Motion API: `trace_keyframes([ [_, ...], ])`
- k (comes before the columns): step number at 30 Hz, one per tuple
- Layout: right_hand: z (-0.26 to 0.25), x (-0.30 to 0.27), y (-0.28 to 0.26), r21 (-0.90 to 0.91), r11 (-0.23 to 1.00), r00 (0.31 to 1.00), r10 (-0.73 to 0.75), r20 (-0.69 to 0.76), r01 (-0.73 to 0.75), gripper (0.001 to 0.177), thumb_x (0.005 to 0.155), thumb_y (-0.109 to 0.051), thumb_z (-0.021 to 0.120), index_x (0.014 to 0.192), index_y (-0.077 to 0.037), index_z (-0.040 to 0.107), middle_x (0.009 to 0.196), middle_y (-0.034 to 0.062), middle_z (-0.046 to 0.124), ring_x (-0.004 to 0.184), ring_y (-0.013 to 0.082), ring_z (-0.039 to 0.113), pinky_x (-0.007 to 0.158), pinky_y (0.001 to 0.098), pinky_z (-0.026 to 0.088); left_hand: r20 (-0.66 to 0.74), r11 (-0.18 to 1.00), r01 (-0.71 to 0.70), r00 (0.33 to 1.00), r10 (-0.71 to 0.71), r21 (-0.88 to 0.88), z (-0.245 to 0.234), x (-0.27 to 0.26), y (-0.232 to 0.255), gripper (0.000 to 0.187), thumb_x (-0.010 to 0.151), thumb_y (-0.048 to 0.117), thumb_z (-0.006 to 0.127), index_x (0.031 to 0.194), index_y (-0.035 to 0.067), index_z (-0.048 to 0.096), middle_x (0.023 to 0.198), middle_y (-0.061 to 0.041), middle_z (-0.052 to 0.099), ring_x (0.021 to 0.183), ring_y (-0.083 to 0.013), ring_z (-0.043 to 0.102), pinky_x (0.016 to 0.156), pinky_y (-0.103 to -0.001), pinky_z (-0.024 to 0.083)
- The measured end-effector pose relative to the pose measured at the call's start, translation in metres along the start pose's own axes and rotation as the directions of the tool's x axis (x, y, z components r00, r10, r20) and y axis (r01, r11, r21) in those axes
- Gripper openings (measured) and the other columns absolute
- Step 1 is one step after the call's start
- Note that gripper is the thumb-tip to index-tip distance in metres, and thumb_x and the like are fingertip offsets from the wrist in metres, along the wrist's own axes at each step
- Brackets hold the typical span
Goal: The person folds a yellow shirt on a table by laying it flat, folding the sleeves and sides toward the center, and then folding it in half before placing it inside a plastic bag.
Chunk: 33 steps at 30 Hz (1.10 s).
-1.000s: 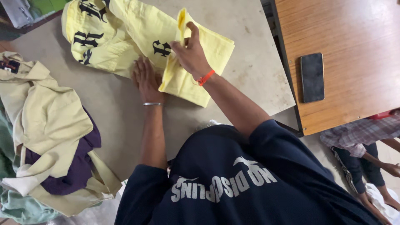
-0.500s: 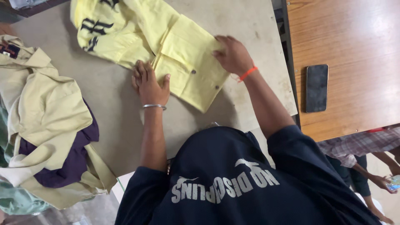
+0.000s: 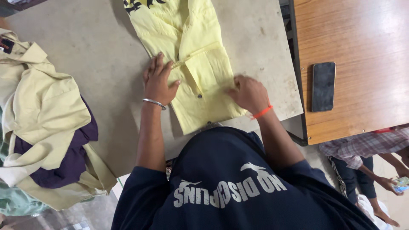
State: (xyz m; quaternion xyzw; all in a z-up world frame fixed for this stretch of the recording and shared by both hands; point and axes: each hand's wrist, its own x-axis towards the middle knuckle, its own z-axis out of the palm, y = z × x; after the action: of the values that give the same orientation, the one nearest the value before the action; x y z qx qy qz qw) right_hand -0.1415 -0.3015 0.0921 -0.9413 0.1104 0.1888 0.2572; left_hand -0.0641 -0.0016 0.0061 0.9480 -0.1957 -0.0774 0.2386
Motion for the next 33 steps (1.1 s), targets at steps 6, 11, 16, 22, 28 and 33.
trace_keyframes([
  [6,0.016,0.055,-0.007,0.333,0.863,0.897,-0.253,-0.363,0.379,0.045,0.088,-0.020,0.078,0.124,0.003,0.064,0.103,0.0193,0.069,0.087,0.0346,0.069,0.074,0.0429,0.055,-0.038,0.999,0.032,0.999,-0.031,0.025,0.000,0.006,0.004,0.057,0.087,0.030,0.080,0.138,0.010,0.064,0.166,-0.019,0.032,0.154,-0.0401,0.025,0.124,-0.055,0.020],
  [11,0.020,0.052,0.004,0.260,0.933,0.939,-0.166,-0.301,0.248,0.024,0.089,-0.017,0.078,0.102,0.002,0.070,0.091,0.0167,0.071,0.076,0.0314,0.068,0.069,0.0423,0.053,-0.009,0.988,0.139,0.990,-0.139,0.064,-0.002,0.011,0.021,0.042,0.083,0.024,0.081,0.121,0.012,0.070,0.162,-0.020,0.032,0.150,-0.0421,0.020,0.116,-0.059,0.016],
  [16,0.026,0.050,0.010,0.362,0.862,0.895,-0.199,-0.400,0.354,0.020,0.092,-0.013,0.075,0.102,0.002,0.069,0.092,0.0166,0.069,0.072,0.0264,0.069,0.067,0.0386,0.055,-0.024,0.991,0.130,0.991,-0.131,-0.026,-0.004,0.016,0.023,0.027,0.091,0.019,0.078,0.117,0.016,0.070,0.166,-0.010,0.039,0.157,-0.0328,0.026,0.126,-0.053,0.021],
  [22,0.017,0.040,0.007,0.294,0.905,0.917,-0.199,-0.346,0.307,0.051,0.088,-0.017,0.083,0.131,0.002,0.061,0.110,0.0166,0.069,0.087,0.0306,0.068,0.076,0.0398,0.055,-0.418,0.995,0.053,0.905,-0.082,-0.079,-0.013,-0.003,0.037,0.066,0.086,0.016,0.081,0.145,-0.001,0.054,0.154,-0.028,0.044,0.141,-0.0427,0.041,0.111,-0.056,0.027],
  [28,-0.011,-0.023,0.020,0.032,0.816,0.789,-0.546,-0.283,0.577,0.046,0.081,-0.018,0.084,0.123,-0.006,0.070,0.127,0.0114,0.066,0.118,0.0313,0.063,0.097,0.0412,0.055,-0.202,0.966,-0.198,0.966,0.164,-0.165,-0.026,-0.099,0.070,0.030,0.086,0.021,0.083,0.114,0.015,0.073,0.118,-0.001,0.072,0.109,-0.0241,0.069,0.104,-0.042,0.048],
  [33,0.002,-0.045,0.038,-0.106,0.642,0.645,-0.764,-0.004,0.760,0.048,0.071,-0.022,0.083,0.117,-0.010,0.074,0.125,0.0095,0.068,0.122,0.0320,0.061,0.101,0.0439,0.051,-0.046,0.987,-0.126,0.991,0.122,-0.098,-0.028,-0.131,0.083,0.054,0.070,0.035,0.085,0.117,0.009,0.073,0.118,-0.004,0.067,0.113,-0.0271,0.061,0.098,-0.045,0.045],
])
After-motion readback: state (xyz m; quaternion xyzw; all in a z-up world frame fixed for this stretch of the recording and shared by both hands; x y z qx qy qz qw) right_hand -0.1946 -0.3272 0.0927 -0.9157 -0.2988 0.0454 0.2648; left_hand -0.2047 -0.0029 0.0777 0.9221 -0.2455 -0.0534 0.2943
